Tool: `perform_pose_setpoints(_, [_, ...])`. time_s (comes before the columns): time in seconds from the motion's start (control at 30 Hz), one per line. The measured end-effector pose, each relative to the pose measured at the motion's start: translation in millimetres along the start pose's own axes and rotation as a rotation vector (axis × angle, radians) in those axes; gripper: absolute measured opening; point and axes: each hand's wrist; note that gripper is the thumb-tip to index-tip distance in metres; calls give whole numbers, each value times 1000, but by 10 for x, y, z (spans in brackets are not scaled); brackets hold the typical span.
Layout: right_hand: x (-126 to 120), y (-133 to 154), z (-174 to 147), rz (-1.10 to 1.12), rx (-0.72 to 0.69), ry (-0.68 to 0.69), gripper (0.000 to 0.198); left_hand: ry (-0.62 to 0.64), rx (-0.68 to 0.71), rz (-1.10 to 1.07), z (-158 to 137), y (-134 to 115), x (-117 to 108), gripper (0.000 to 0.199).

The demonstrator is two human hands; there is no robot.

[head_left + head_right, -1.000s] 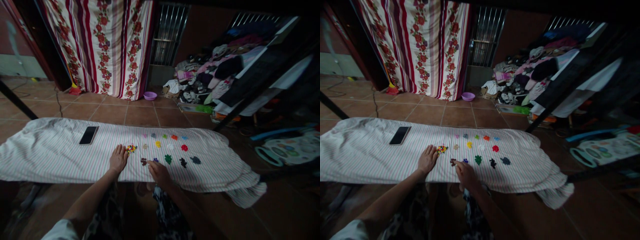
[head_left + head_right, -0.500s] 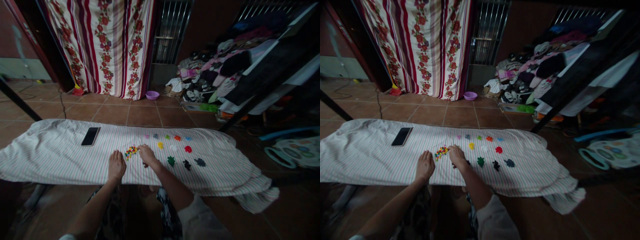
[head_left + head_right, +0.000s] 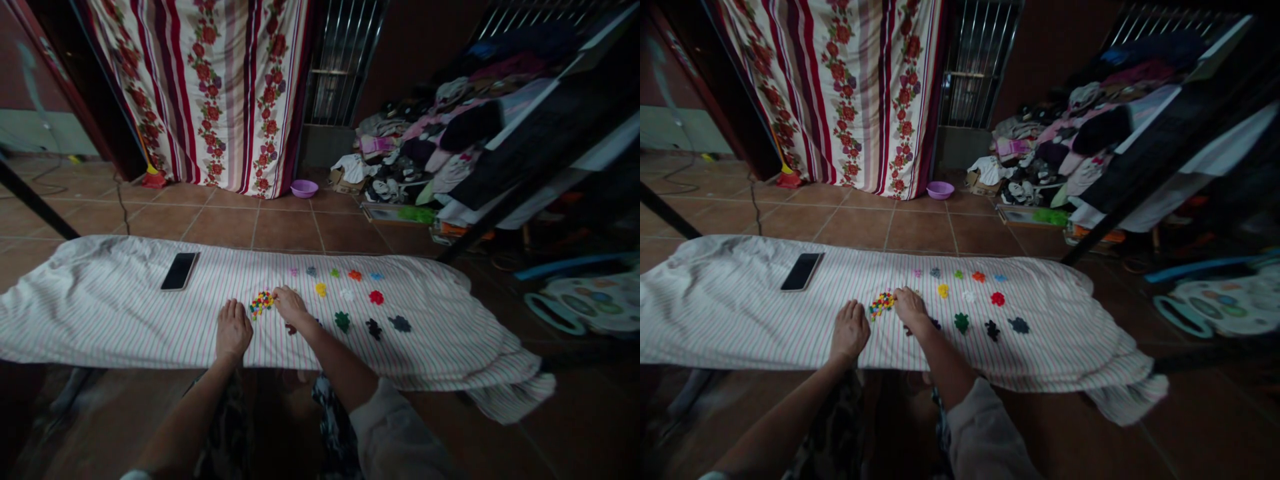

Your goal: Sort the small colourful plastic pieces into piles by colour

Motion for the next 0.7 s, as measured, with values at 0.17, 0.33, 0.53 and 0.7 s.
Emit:
perform_pose_setpoints(0.17, [2, -79, -50, 108, -18, -98, 19, 35, -38, -24, 14, -13, -23, 32])
perform_pose_setpoints(0.33, [-3, -337, -210, 288, 43, -178, 25, 78, -47, 4, 33, -33, -64, 31])
perform_pose_setpoints(0.53, [-30, -656, -486, 288, 32, -206, 27, 83, -25, 38, 24, -23, -65, 32])
perform_pose_setpoints(0.7, [-19, -694, -648, 180, 7, -149, 29, 53, -27, 13, 20, -12, -49, 30])
Point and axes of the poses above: each hand's wrist, its own z-axis towards the middle knuckle, its own x-axis out of the palm, y = z × x, and after that the axes turned 10 degrees about x, right-handed
